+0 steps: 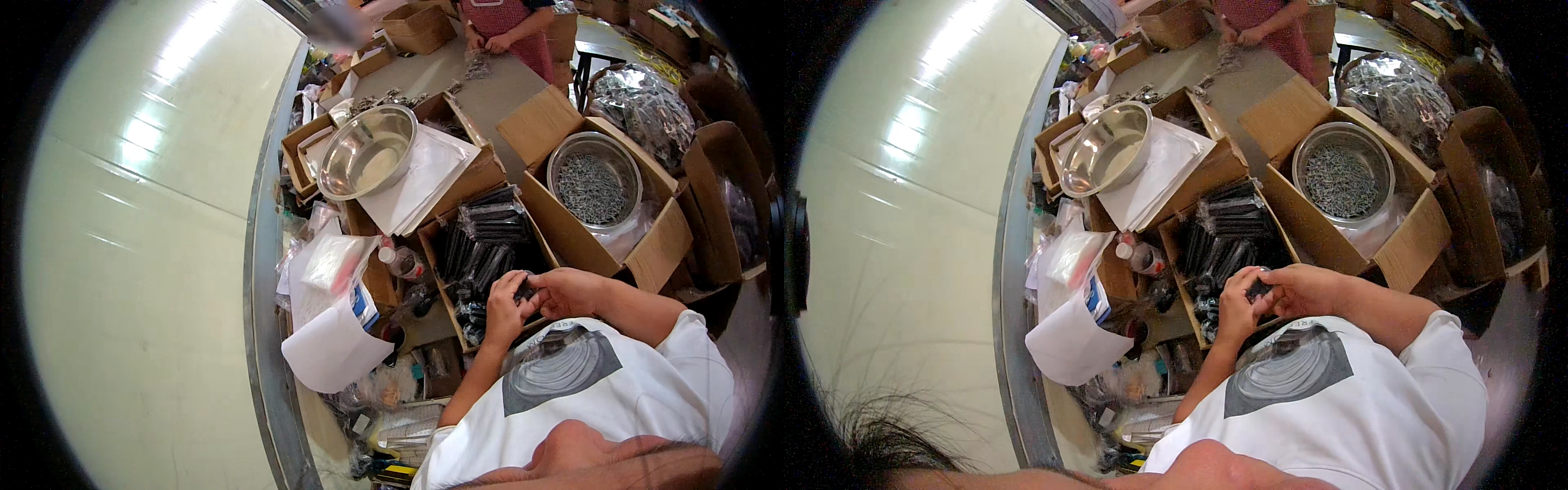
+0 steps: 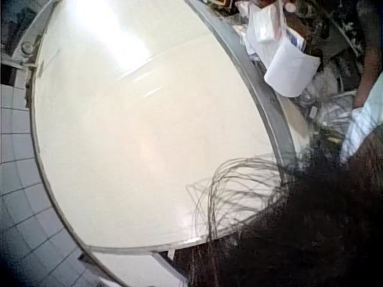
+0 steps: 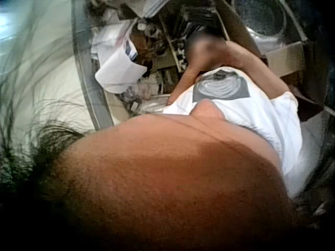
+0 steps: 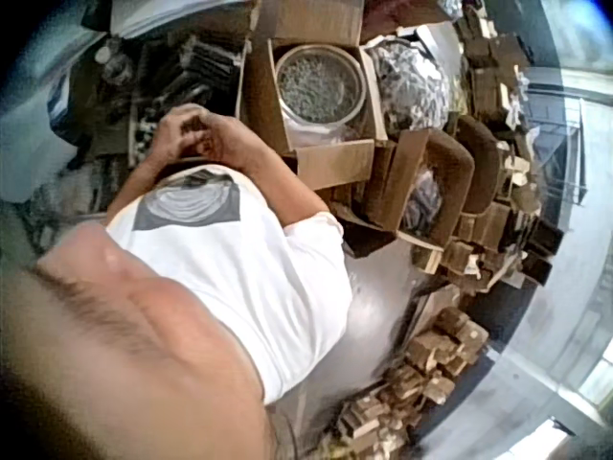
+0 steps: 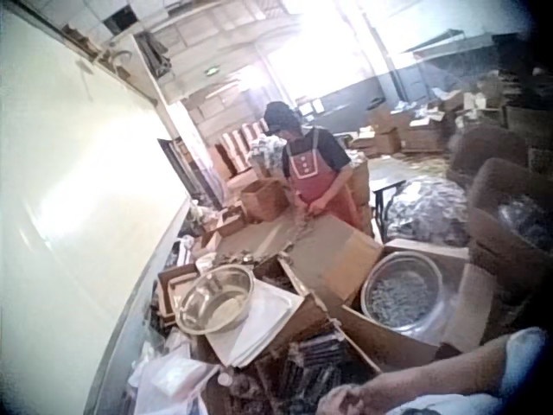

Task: The person sorts small metal hardware parts by taking them from a cardboard box and placing them into a small plastic bag, repeating the process for multiple parts.

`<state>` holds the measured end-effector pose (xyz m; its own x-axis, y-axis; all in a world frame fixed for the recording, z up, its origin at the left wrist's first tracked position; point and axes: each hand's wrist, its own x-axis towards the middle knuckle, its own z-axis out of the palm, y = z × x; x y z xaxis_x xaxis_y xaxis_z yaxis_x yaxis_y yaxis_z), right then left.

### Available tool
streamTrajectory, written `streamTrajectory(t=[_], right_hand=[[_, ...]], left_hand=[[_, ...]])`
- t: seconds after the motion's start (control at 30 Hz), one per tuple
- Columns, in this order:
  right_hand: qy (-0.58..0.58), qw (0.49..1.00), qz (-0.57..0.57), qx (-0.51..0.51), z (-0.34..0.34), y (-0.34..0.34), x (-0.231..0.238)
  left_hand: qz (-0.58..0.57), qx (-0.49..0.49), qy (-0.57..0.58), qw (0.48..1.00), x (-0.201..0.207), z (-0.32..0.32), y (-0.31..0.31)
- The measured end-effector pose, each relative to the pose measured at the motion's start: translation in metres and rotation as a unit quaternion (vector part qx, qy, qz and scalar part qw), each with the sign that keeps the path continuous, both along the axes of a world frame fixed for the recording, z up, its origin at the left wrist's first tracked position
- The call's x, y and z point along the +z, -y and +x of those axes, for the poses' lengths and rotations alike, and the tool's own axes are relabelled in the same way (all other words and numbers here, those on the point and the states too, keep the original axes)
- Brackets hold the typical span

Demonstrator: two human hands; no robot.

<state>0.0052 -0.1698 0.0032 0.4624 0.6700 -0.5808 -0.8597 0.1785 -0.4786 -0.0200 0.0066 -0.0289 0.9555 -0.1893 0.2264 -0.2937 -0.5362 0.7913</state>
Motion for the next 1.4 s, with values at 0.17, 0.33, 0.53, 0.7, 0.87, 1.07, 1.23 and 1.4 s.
streamTrajectory(t=[0.17,0.33,0.53,0.7,0.87,1.07,1.23,1.4], right_hand=[[0.365,0.883,-0.288,0.058,0.042,0.043,0.035],[0.433,0.546,-0.701,0.152,0.120,0.135,-0.071],[0.483,0.520,-0.701,0.064,0.135,0.136,-0.126],[0.471,0.608,-0.635,-0.070,0.146,0.164,-0.120],[0.118,0.914,0.026,-0.388,0.149,0.194,-0.115],[0.144,0.886,0.111,-0.426,0.135,0.178,-0.077],[0.152,0.891,0.167,-0.394,0.137,0.184,-0.079],[0.155,0.894,0.158,-0.389,0.139,0.174,-0.075]], left_hand=[[-0.118,0.011,-0.153,0.981,0.020,-0.002,-0.008],[-0.181,-0.007,-0.152,0.972,0.024,-0.003,-0.010],[-0.237,-0.006,-0.187,0.953,0.025,-0.005,-0.015],[-0.241,-0.009,-0.194,0.951,0.023,-0.007,-0.019],[-0.246,0.003,-0.200,0.948,0.007,-0.007,-0.019],[-0.236,-0.004,-0.213,0.948,0.005,-0.006,-0.016],[-0.237,-0.005,-0.225,0.945,0.012,-0.006,-0.012],[-0.216,-0.019,-0.204,0.955,0.007,-0.006,-0.015]])
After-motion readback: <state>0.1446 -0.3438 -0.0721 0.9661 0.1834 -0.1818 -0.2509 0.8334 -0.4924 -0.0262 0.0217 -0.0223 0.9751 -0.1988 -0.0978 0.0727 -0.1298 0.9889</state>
